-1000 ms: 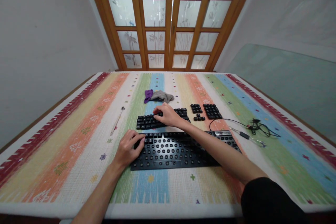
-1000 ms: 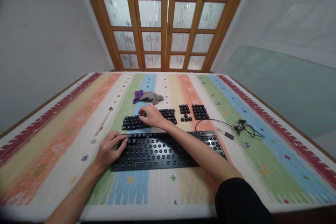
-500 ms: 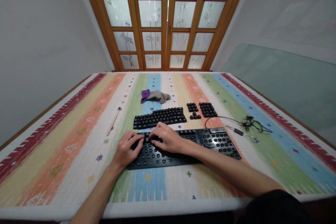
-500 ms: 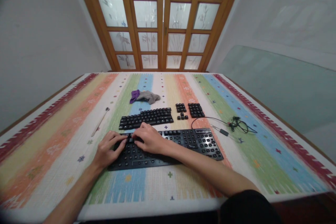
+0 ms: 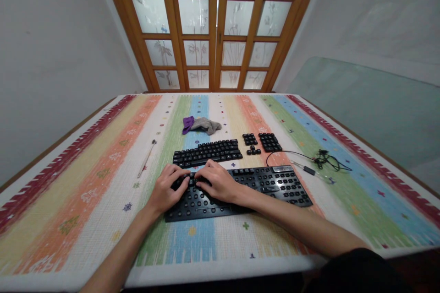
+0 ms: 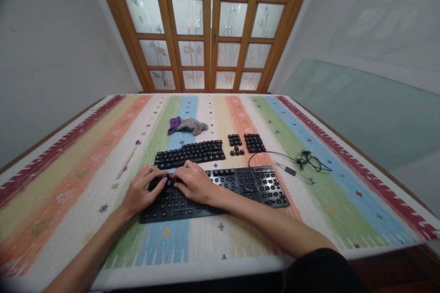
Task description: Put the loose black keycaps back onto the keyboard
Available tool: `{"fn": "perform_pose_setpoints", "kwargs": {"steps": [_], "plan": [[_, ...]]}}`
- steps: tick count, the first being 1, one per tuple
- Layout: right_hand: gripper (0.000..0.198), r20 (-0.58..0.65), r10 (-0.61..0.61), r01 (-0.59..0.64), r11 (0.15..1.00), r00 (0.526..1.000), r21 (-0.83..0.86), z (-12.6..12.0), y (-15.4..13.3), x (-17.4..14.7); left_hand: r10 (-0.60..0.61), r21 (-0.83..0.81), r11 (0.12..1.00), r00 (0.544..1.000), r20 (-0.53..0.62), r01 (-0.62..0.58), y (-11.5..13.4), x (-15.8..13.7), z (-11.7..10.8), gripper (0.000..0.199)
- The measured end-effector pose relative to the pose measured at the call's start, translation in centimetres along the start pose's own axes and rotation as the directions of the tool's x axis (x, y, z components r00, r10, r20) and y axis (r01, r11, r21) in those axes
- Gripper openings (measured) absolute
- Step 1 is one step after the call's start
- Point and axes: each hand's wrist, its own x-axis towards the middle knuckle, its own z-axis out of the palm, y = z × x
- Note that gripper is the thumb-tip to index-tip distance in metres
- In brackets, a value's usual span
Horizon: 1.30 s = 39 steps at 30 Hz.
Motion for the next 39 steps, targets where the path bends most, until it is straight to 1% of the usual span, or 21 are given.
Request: {"fn": "perform_pose_setpoints", "kwargs": {"steps": [5,9,12,17,20,21,22,26,30,32,35,39], "plan": [[0.011,0.013,0.018,-0.018,1.000,1.000,-0.007,0.0,-0.2,0.1,0.008,-0.010,1.000,1.000,0.027,-0.008,-0.8,1.4,0.2,0.012],[0.010,-0.004,0.007,-0.008,1.000,1.000,-0.029,0.1,-0.4,0.1,0.007,-0.030,1.000,1.000,0.028,-0.006,-0.7,1.9,0.7,0.012],[0.013,-0.032,0.003,-0.003,1.000,0.999,-0.024,0.3,-0.3,0.1,-0.006,-0.047,0.999,0.999,0.034,0.008,-0.2,1.5,0.9,0.013],[0.011,-0.042,0.012,-0.013,1.000,0.999,-0.018,0.7,-0.1,-0.2,-0.080,-0.092,0.992,0.995,0.065,0.086,0.3,0.3,0.8,0.012],[0.005,-0.037,0.013,-0.016,0.996,0.999,-0.088,1.0,-0.1,-0.4,-0.061,-0.106,0.992,0.995,0.082,0.070,0.5,0.1,0.8,0.010],[0.003,-0.019,-0.001,-0.002,0.990,1.000,-0.138,1.0,-0.3,-0.5,-0.043,-0.108,0.993,0.995,0.091,0.053,0.5,0.1,0.9,0.009],[0.005,0.011,-0.027,0.029,0.980,1.000,-0.195,1.0,-0.5,-0.6,-0.024,-0.108,0.993,0.995,0.102,0.035,0.6,0.1,0.9,0.009],[0.021,0.183,-0.132,0.196,0.895,0.974,-0.400,0.7,-1.9,-1.2,0.011,-0.086,0.996,0.992,0.128,0.000,0.5,0.2,0.9,0.012],[0.035,0.299,-0.102,0.255,0.804,0.949,-0.537,0.5,-3.2,-1.6,0.026,-0.048,0.999,0.990,0.137,-0.019,0.2,0.0,0.8,0.014],[0.036,0.341,-0.075,0.263,0.793,0.937,-0.549,0.5,-3.5,-1.6,0.039,-0.031,0.999,0.989,0.144,-0.035,0.0,-0.1,0.9,0.014],[0.034,0.374,-0.064,0.269,0.805,0.925,-0.529,0.6,-3.5,-1.5,0.052,-0.012,0.999,0.986,0.161,-0.051,0.0,-0.1,1.1,0.015],[0.031,0.350,-0.059,0.233,0.845,0.935,-0.481,0.7,-3.2,-1.3,0.054,0.002,0.998,0.984,0.169,-0.055,0.2,0.0,1.1,0.015]]}}
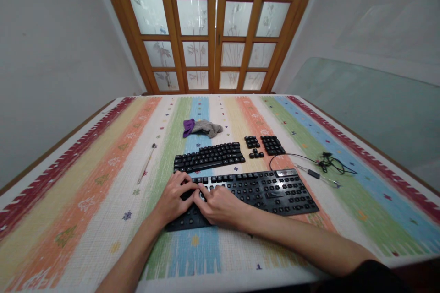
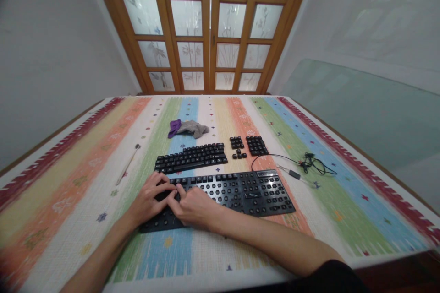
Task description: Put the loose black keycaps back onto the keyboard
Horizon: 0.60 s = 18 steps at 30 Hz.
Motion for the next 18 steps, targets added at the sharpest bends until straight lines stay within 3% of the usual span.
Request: {"fn": "perform_pose_setpoints", "kwargs": {"steps": [5,8,13,18], "plan": [[0.016,-0.086,0.078,-0.054,0.966,0.993,0.255,-0.6,2.7,0.8,0.008,0.001,1.000,1.000,-0.021,-0.008,0.3,0.0,0.1,0.013],[0.013,-0.179,0.261,-0.168,0.893,0.948,0.417,-1.0,5.4,2.0,-0.001,0.007,1.000,1.000,-0.029,0.001,0.4,-0.1,0.2,0.016],[0.011,-0.155,0.351,-0.263,0.873,0.923,0.410,-0.6,9.8,4.7,-0.010,0.026,1.000,1.000,-0.023,0.010,0.3,-0.1,0.4,0.025],[0.015,-0.102,0.386,-0.322,0.866,0.917,0.382,0.7,11.9,7.1,0.003,0.037,0.999,1.000,-0.021,-0.002,0.1,-0.1,0.5,0.026]]}}
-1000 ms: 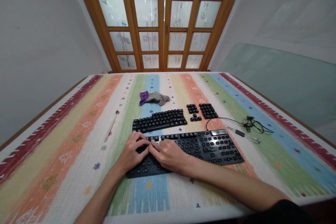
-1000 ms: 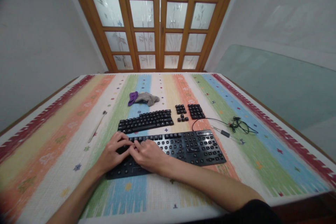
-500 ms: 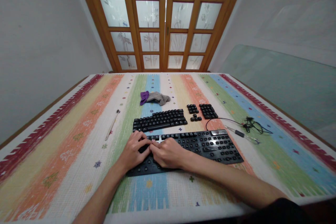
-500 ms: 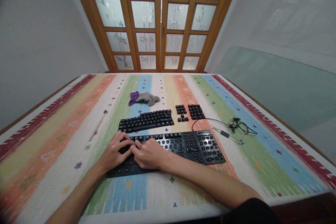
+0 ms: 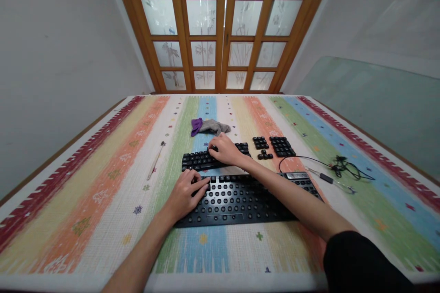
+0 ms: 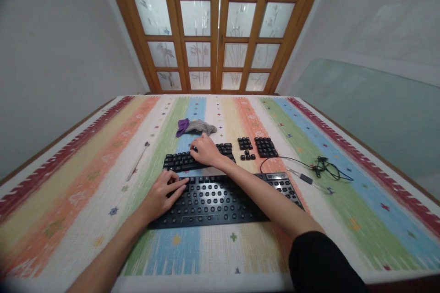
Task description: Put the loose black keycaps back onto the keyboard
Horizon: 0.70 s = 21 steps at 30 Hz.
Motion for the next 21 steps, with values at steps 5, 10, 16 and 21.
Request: {"fn": "perform_pose_setpoints", "kwargs": {"steps": [5,10,16,21], "plan": [[0.017,0.033,0.075,-0.074,0.997,0.997,-0.036,1.0,0.6,1.5,0.014,0.006,1.000,1.000,0.011,-0.014,0.0,0.1,0.0,0.025],[0.014,0.053,0.133,-0.131,0.990,0.990,-0.049,1.7,1.2,2.2,0.009,-0.002,1.000,1.000,0.001,-0.009,0.0,0.2,0.0,0.022],[0.011,0.060,0.126,-0.127,0.992,0.990,0.022,1.9,1.4,2.4,-0.013,0.002,1.000,1.000,0.015,0.013,0.0,0.1,-0.1,0.021],[0.009,0.025,0.085,-0.087,0.989,0.996,0.119,1.0,1.1,2.1,-0.005,-0.026,1.000,1.000,-0.024,0.004,0.1,0.1,-0.1,0.018]]}}
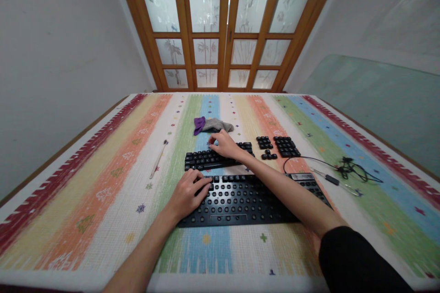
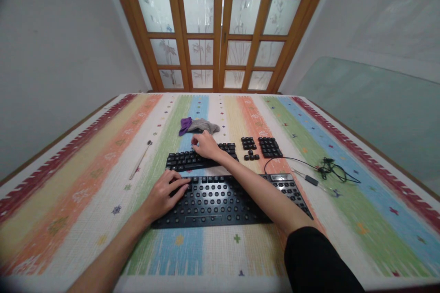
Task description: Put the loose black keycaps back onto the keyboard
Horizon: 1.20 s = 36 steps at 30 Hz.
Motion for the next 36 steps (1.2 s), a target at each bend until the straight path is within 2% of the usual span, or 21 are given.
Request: {"fn": "perform_pose_setpoints", "kwargs": {"steps": [4,9,12,16,20,24,36], "plan": [[0.005,-0.036,-0.048,0.050,0.996,0.998,0.076,-1.2,-0.9,-1.8,0.002,-0.002,1.000,1.000,-0.021,-0.003,0.0,0.0,0.1,0.016],[0.003,-0.016,-0.106,0.107,0.976,0.994,0.192,-2.3,-3.3,-6.5,-0.026,-0.005,1.000,0.999,-0.023,0.026,0.1,0.1,0.1,0.015],[0.005,-0.008,-0.149,0.143,0.936,0.989,0.321,-2.4,-4.5,-9.5,-0.038,-0.005,0.999,0.999,-0.014,0.038,0.2,0.1,0.1,0.016],[0.007,0.004,-0.153,0.143,0.933,0.988,0.331,-1.6,-4.6,-12.0,-0.005,0.002,1.000,1.000,-0.022,0.005,0.4,0.1,0.2,0.017],[0.005,-0.036,-0.162,0.165,0.935,0.986,0.314,-0.4,-4.2,-12.6,0.024,0.006,1.000,0.999,-0.034,-0.024,0.7,0.2,0.2,0.018],[0.003,-0.067,-0.233,0.242,0.947,0.970,0.209,0.3,-4.3,-12.7,0.026,-0.001,1.000,0.999,-0.036,-0.026,0.7,0.1,0.1,0.019],[0.012,-0.108,-0.315,0.325,0.942,0.943,0.088,0.6,-4.2,-13.2,0.084,-0.005,0.996,0.996,0.002,-0.084,0.4,-0.3,0.1,0.023]]}}
